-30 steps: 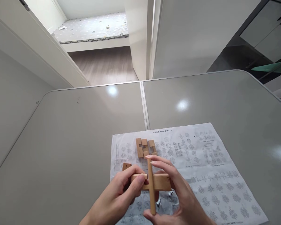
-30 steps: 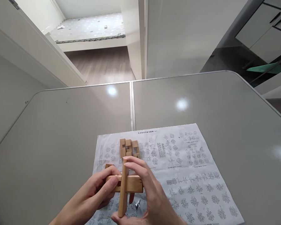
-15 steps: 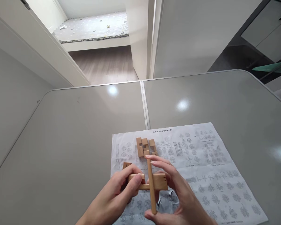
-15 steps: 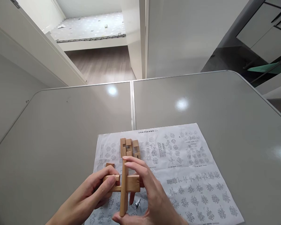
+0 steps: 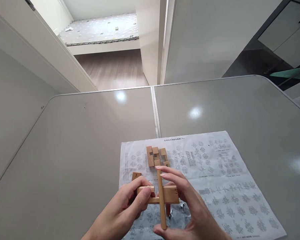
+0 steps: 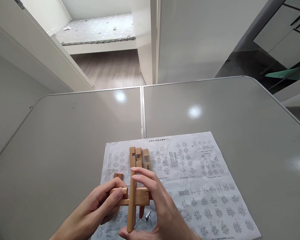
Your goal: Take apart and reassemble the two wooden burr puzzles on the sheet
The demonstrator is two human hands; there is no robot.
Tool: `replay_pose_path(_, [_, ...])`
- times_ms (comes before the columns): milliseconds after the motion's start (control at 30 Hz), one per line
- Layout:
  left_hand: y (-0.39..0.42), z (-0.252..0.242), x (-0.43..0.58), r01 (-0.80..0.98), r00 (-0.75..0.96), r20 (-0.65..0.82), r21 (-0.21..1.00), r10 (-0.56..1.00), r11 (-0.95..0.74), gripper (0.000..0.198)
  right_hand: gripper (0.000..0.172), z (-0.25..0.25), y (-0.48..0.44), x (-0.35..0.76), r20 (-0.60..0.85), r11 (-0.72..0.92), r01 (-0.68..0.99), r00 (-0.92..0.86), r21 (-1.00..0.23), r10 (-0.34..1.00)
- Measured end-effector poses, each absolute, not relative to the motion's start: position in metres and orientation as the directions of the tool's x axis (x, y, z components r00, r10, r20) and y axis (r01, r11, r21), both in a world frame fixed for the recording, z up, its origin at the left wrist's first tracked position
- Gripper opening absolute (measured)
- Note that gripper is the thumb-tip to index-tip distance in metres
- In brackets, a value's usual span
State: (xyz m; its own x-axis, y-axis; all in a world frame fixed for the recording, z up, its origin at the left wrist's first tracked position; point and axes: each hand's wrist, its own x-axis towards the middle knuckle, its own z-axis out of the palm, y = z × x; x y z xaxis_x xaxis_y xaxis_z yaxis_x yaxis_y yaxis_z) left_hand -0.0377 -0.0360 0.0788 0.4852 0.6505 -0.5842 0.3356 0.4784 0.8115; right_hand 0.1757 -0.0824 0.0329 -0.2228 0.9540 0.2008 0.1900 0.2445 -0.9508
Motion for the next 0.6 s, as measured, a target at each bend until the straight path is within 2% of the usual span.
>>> replay_pose_path(200, [-0.035,0.080,-0.042,0.307,0.468,-0.590,0.806,0.658,0.505,0.051,0.104,0.027,-0.085,0.176,0.157,0.185,0.108,-0.228,-0.977,0.961])
replay_pose_path(267, [-0.035,0.081,-0.045,0.248,0.406,-0.591,0.805,0.697,0.538,0.052,0.104,0.025,-0.085,0.175,0.122,0.141,0.084,-0.201,-0.986,0.972])
replay_pose_path(333, [-0.033,0.084,-0.050,0.167,0.305,-0.583,0.811,0.753,0.560,0.054,0.095,0.022,-0.085,0.175,0.102,0.124,0.103,-0.191,-0.987,0.976])
replay_pose_path(467, [-0.031,0.084,-0.056,0.062,0.110,-0.513,0.858,0.851,0.509,0.057,0.071,0.016,-0.082,0.168,0.189,0.270,0.293,-0.276,-0.917,0.942])
replay_pose_path(533, [-0.030,0.082,-0.057,0.039,0.047,-0.480,0.877,0.876,0.479,0.055,0.074,0.014,-0.081,0.159,0.238,0.377,0.392,-0.358,-0.839,0.903])
replay_pose_path(600, [-0.030,0.079,-0.056,0.016,0.017,-0.466,0.885,0.885,0.466,0.052,0.086,0.012,-0.080,0.149,0.243,0.452,0.452,-0.447,-0.769,0.861])
